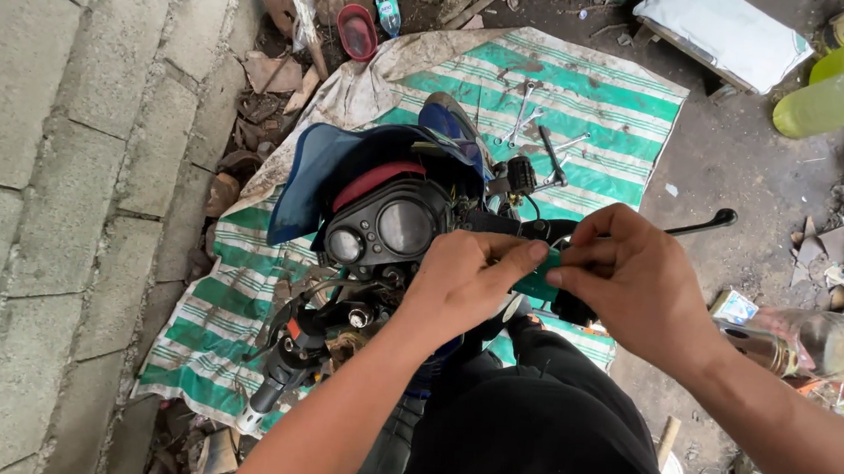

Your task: Wrapping green tape around the handlebar and throttle assembly of a motorcycle during a repair or modification.

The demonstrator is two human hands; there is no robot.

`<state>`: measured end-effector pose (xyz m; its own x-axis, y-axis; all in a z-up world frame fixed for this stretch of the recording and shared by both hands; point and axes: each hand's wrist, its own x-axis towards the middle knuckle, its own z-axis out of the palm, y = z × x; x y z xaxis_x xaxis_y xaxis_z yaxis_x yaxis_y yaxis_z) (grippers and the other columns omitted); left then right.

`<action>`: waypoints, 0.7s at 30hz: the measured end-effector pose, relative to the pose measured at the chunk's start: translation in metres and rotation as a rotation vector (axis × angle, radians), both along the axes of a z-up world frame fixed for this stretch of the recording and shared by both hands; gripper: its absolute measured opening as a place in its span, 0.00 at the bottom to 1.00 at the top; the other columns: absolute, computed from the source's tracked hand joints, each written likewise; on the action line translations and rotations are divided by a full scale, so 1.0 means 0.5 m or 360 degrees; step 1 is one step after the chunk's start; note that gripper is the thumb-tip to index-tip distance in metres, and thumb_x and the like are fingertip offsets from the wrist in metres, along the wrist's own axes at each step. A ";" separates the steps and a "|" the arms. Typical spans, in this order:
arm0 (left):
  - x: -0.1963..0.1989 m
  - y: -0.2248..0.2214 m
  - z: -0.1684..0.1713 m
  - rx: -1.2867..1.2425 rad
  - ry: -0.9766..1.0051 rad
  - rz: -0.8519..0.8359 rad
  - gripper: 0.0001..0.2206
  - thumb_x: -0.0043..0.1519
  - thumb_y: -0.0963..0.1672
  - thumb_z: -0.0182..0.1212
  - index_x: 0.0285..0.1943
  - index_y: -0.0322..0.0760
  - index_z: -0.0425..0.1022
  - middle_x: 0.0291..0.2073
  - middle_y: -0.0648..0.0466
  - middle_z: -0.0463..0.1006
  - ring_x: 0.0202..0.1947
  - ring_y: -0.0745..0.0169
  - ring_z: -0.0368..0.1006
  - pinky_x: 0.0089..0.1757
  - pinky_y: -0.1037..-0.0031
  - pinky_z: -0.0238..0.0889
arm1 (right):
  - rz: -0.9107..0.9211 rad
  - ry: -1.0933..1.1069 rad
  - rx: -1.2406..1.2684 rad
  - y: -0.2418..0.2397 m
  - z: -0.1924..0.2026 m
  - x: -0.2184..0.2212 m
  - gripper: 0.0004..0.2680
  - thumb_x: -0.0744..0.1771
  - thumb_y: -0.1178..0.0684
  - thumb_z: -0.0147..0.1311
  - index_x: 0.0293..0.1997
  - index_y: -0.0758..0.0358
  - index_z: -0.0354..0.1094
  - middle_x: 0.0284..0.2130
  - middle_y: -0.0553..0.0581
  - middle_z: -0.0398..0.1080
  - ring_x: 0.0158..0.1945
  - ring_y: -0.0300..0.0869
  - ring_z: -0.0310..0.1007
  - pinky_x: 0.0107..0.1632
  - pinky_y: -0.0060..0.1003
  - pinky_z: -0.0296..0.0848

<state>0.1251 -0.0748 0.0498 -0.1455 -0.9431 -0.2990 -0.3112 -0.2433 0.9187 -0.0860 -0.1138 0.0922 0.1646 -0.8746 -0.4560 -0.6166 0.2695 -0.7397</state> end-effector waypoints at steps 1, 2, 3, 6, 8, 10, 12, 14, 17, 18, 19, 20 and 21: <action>-0.010 0.001 -0.004 -0.0003 -0.0004 -0.0003 0.25 0.73 0.58 0.56 0.57 0.37 0.89 0.24 0.41 0.85 0.31 0.38 0.84 0.29 0.61 0.70 | -0.0003 -0.0004 -0.0003 0.001 0.003 0.001 0.13 0.63 0.57 0.72 0.51 0.58 0.76 0.41 0.63 0.88 0.50 0.51 0.89 0.53 0.47 0.82; -0.022 0.004 -0.010 0.0017 0.0159 0.0122 0.23 0.71 0.57 0.62 0.58 0.37 0.88 0.32 0.41 0.87 0.41 0.37 0.85 0.35 0.57 0.75 | -0.0008 -0.0001 0.0001 0.005 0.006 0.000 0.13 0.64 0.58 0.72 0.51 0.58 0.75 0.42 0.63 0.88 0.51 0.50 0.89 0.54 0.47 0.82; -0.033 0.008 -0.016 0.0038 0.0323 0.0247 0.23 0.68 0.56 0.69 0.60 0.37 0.88 0.41 0.41 0.90 0.51 0.36 0.86 0.42 0.54 0.81 | -0.0013 0.0003 0.0005 0.008 0.009 0.000 0.13 0.64 0.58 0.72 0.52 0.58 0.75 0.43 0.63 0.88 0.52 0.50 0.88 0.54 0.47 0.82; -0.044 0.005 -0.020 0.0103 0.0647 0.0505 0.18 0.62 0.51 0.78 0.54 0.37 0.89 0.38 0.46 0.90 0.45 0.56 0.86 0.42 0.63 0.78 | -0.0021 0.0017 -0.0021 0.012 0.023 0.002 0.14 0.63 0.59 0.73 0.53 0.59 0.75 0.42 0.63 0.87 0.53 0.49 0.88 0.54 0.47 0.83; -0.040 0.006 -0.010 0.0010 0.0709 0.0489 0.17 0.64 0.50 0.77 0.55 0.34 0.88 0.38 0.44 0.89 0.44 0.55 0.85 0.41 0.64 0.76 | 0.0004 0.0047 -0.0033 0.001 0.003 -0.006 0.15 0.63 0.56 0.73 0.52 0.56 0.74 0.42 0.60 0.88 0.53 0.47 0.88 0.55 0.44 0.82; -0.038 0.009 -0.004 -0.0083 0.0770 0.0475 0.16 0.67 0.48 0.76 0.55 0.32 0.87 0.38 0.41 0.88 0.42 0.55 0.84 0.39 0.64 0.74 | 0.0030 0.0077 -0.0045 -0.003 -0.010 -0.010 0.15 0.63 0.53 0.73 0.52 0.53 0.73 0.41 0.56 0.88 0.53 0.45 0.88 0.56 0.42 0.81; -0.037 0.010 -0.001 -0.0152 0.0707 0.0412 0.16 0.64 0.47 0.78 0.53 0.30 0.87 0.36 0.44 0.88 0.41 0.57 0.84 0.39 0.65 0.75 | 0.0040 0.0077 -0.0073 -0.003 -0.017 -0.010 0.15 0.63 0.54 0.73 0.53 0.55 0.73 0.40 0.58 0.87 0.52 0.46 0.87 0.56 0.44 0.81; -0.031 0.021 0.002 -0.0166 0.0699 0.0414 0.14 0.63 0.46 0.79 0.51 0.30 0.88 0.35 0.45 0.88 0.39 0.60 0.84 0.39 0.68 0.77 | 0.0033 0.0071 -0.0088 0.007 0.006 -0.001 0.14 0.63 0.55 0.72 0.52 0.56 0.74 0.39 0.58 0.88 0.51 0.47 0.88 0.55 0.45 0.82; -0.032 0.051 -0.008 -0.0230 0.0626 0.0409 0.10 0.61 0.44 0.80 0.48 0.34 0.89 0.31 0.50 0.87 0.35 0.67 0.83 0.37 0.74 0.77 | 0.0067 0.0163 -0.0109 0.028 0.019 0.001 0.13 0.63 0.55 0.71 0.51 0.53 0.74 0.38 0.55 0.89 0.50 0.46 0.89 0.53 0.45 0.82; -0.031 0.061 -0.014 -0.0286 0.0557 0.0397 0.08 0.61 0.43 0.80 0.46 0.38 0.90 0.27 0.54 0.86 0.33 0.70 0.82 0.36 0.77 0.76 | 0.0105 0.0256 -0.0122 0.035 0.020 0.002 0.13 0.63 0.53 0.70 0.51 0.51 0.75 0.37 0.53 0.89 0.50 0.45 0.89 0.53 0.44 0.83; -0.030 0.075 -0.034 -0.0287 0.0555 0.0398 0.08 0.61 0.43 0.80 0.46 0.38 0.90 0.27 0.54 0.86 0.33 0.70 0.82 0.36 0.77 0.76 | 0.0107 0.0254 -0.0122 0.049 -0.005 -0.004 0.13 0.63 0.53 0.70 0.51 0.51 0.75 0.37 0.53 0.89 0.50 0.45 0.89 0.53 0.44 0.83; -0.032 0.089 -0.054 -0.0593 0.0599 0.0350 0.07 0.60 0.41 0.81 0.46 0.40 0.90 0.34 0.53 0.88 0.43 0.60 0.85 0.46 0.67 0.78 | 0.0131 0.0318 -0.0232 0.063 -0.029 -0.013 0.12 0.62 0.51 0.69 0.49 0.46 0.74 0.35 0.48 0.89 0.48 0.44 0.89 0.53 0.44 0.83; -0.034 0.103 -0.074 -0.0900 0.0639 0.0301 0.08 0.59 0.39 0.81 0.45 0.41 0.90 0.41 0.52 0.90 0.53 0.49 0.88 0.56 0.56 0.80 | 0.0156 0.0382 -0.0342 0.078 -0.054 -0.022 0.12 0.62 0.48 0.68 0.48 0.41 0.74 0.33 0.43 0.88 0.45 0.44 0.88 0.53 0.44 0.83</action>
